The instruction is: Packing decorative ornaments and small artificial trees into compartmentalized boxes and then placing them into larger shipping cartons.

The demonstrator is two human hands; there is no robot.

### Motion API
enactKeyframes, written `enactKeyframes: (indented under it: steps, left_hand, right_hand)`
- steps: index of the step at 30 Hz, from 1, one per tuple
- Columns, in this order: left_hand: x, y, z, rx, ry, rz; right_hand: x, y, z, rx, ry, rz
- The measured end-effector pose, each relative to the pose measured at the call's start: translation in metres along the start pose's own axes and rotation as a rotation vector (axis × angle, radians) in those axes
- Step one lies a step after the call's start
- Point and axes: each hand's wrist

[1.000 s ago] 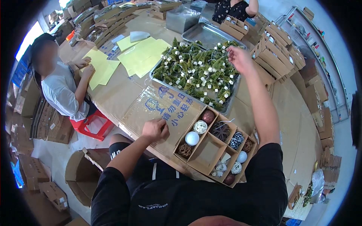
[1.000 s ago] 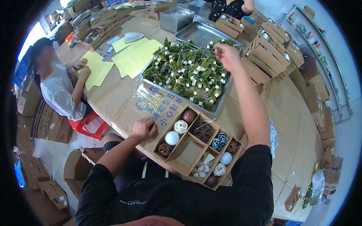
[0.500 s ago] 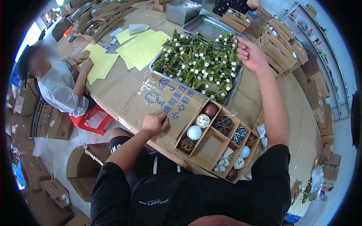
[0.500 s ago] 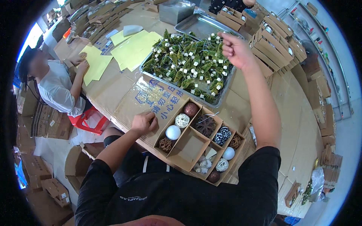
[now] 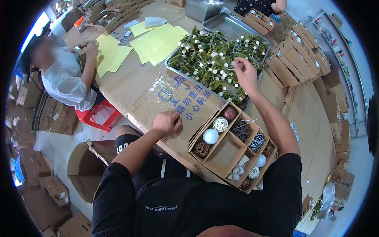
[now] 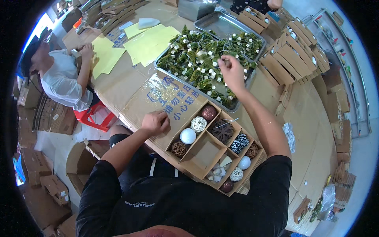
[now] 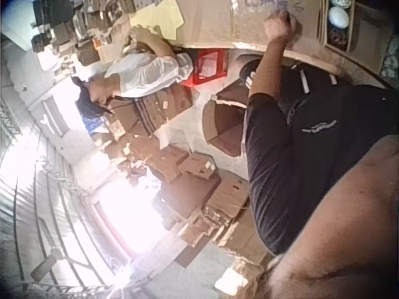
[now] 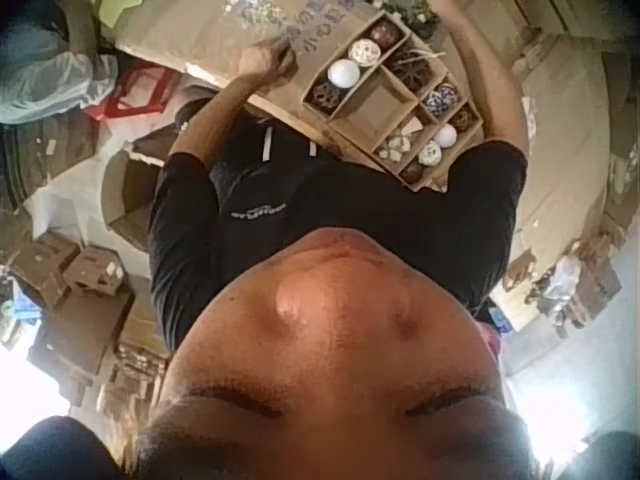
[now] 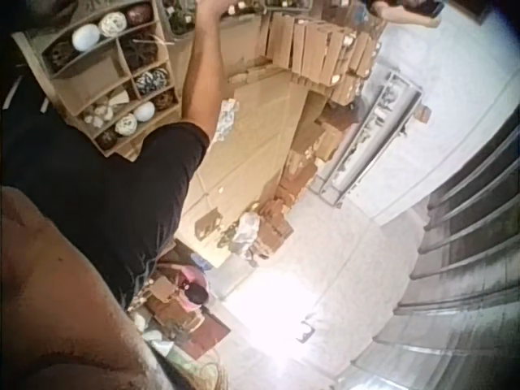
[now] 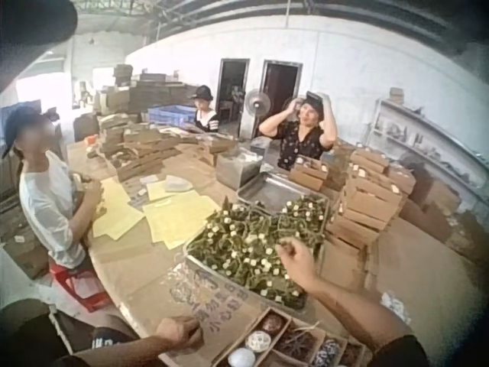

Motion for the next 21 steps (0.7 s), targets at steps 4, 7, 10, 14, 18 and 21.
enactKeyframes:
  steps: [4, 7, 10, 14, 18, 21]
  left_hand:
    - [-0.004, -0.002, -0.006, 0.005, 0.019, -0.002]
    - [-0.003, 0.000, -0.003, 0.026, 0.023, -0.006]
    - [-0.001, 0.000, 0.000, 0.012, 0.026, 0.005]
    - [-0.003, 0.003, 0.001, 0.033, 0.023, -0.009]
    - [-0.003, -0.001, -0.006, 0.047, 0.058, -0.020]
    - [0.001, 0.000, -0.002, 0.043, 0.071, -0.041]
  right_hand:
    - [0.009, 0.018, -0.015, 0.211, -0.342, 0.012]
    - [0.009, 0.015, -0.023, 0.342, -0.498, 0.092]
    - [0.010, 0.014, -0.034, 0.512, -0.500, 0.151]
    - [0.005, 0.033, -0.032, 0.466, -0.536, 0.038]
    - [-0.013, 0.020, -0.008, 0.121, -0.450, -0.131]
    - [-0.039, -0.036, 0.031, -0.230, -0.297, -0.356]
Point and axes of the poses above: each hand's wrist, its own x-axis away from the middle knuckle, its own z-axis out of the back of the hand, y = z × x, and after that the axes turned 8 degrees about z, right-handed
